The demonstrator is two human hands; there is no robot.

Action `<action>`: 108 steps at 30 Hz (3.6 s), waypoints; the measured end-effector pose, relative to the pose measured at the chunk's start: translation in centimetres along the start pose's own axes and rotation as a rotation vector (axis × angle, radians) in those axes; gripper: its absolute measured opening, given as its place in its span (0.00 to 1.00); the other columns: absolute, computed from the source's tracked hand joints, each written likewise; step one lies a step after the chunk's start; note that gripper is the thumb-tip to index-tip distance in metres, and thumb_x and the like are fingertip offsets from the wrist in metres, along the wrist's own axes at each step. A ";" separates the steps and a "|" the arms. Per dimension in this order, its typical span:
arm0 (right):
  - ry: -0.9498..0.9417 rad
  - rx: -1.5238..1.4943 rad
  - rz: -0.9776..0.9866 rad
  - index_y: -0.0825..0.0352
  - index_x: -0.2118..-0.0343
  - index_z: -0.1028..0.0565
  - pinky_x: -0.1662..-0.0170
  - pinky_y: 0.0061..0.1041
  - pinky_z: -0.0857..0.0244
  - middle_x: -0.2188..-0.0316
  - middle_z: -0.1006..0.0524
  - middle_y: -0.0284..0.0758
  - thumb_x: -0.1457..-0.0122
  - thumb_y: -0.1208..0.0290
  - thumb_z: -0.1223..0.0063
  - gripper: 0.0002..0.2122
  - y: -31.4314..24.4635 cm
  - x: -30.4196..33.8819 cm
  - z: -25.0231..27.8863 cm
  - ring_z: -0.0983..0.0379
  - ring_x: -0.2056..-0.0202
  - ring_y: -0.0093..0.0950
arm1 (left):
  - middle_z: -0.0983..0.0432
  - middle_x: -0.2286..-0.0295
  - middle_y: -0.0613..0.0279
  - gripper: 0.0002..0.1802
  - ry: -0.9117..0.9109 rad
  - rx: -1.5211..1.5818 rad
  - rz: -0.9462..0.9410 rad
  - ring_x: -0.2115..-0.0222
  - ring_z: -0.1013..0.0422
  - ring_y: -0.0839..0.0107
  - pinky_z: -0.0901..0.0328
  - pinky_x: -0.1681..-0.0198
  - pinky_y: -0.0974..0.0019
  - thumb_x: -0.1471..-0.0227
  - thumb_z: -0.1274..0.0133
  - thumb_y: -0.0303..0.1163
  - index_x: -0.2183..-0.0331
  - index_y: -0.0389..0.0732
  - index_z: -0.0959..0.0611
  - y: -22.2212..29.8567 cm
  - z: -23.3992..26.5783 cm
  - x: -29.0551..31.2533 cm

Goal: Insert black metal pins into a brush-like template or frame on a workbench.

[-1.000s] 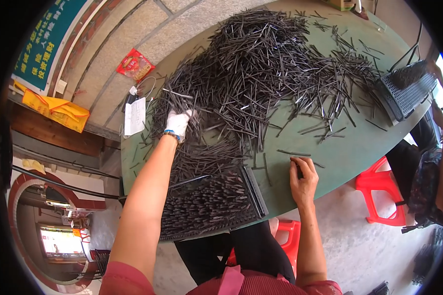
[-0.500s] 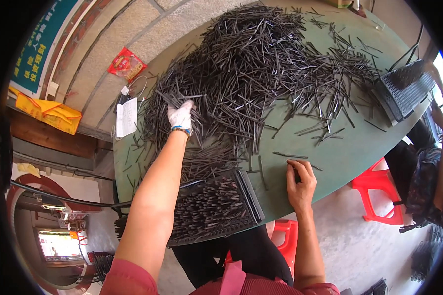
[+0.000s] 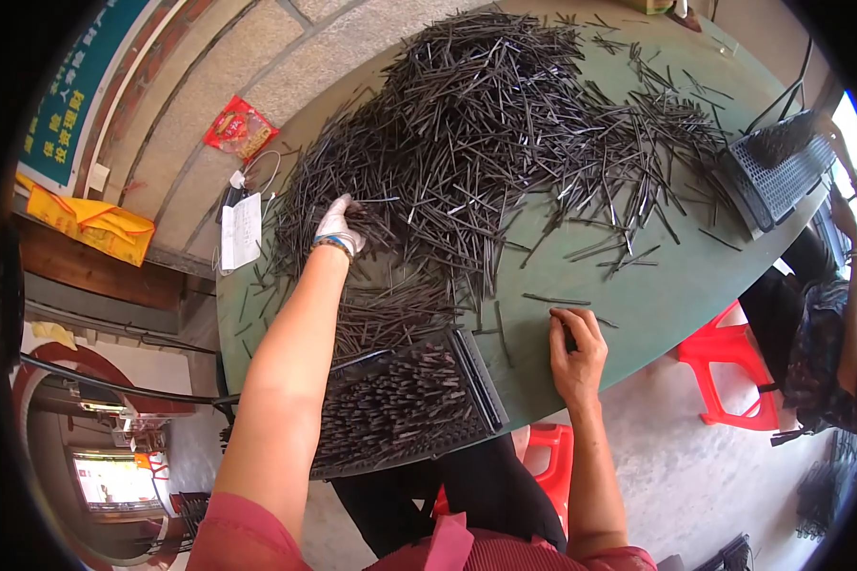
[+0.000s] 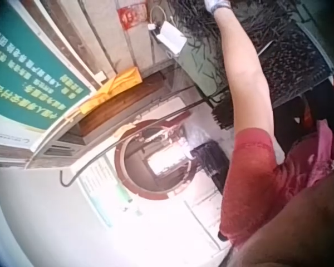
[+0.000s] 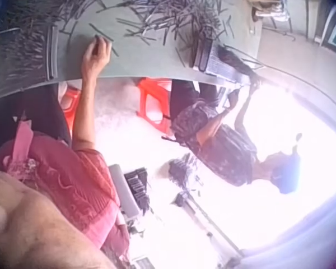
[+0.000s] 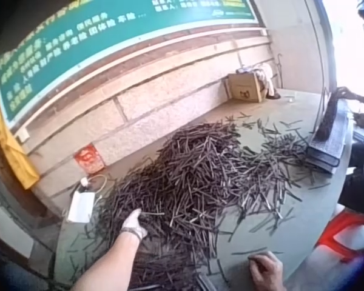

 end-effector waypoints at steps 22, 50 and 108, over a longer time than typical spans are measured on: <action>-0.162 0.058 0.163 0.72 0.63 0.22 0.71 0.20 0.37 0.74 0.26 0.35 0.42 0.79 0.46 0.06 -0.3 1.8 -1.8 0.33 0.76 0.21 | 0.20 0.69 0.67 0.05 -0.294 -0.541 -0.521 0.67 0.28 0.74 0.35 0.58 0.69 0.50 0.40 0.32 0.68 0.44 0.18 1.0 -3.1 11.1; -0.212 -0.457 -0.169 0.72 0.52 0.25 0.60 0.20 0.33 0.64 0.22 0.34 0.36 0.69 0.49 0.14 -8.5 1.9 -2.4 0.27 0.65 0.20 | 0.25 0.72 0.51 0.13 -0.325 0.257 0.093 0.70 0.26 0.56 0.26 0.61 0.46 0.38 0.55 0.36 0.72 0.38 0.27 8.9 -3.2 15.7; -0.422 0.031 0.354 0.71 0.60 0.24 0.59 0.21 0.31 0.68 0.18 0.36 0.41 0.77 0.45 0.07 -15.1 9.2 -3.0 0.22 0.65 0.21 | 0.23 0.63 0.59 0.17 -0.572 -0.005 0.572 0.64 0.25 0.69 0.27 0.60 0.64 0.43 0.51 0.26 0.51 0.38 0.26 -9.0 18.1 46.4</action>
Point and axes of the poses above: each hand's wrist, its own x-axis away from the middle knuckle, its own z-axis out of the back of the hand, y = z × x, the point moved 3 cm from there along -x, towards the middle knuckle
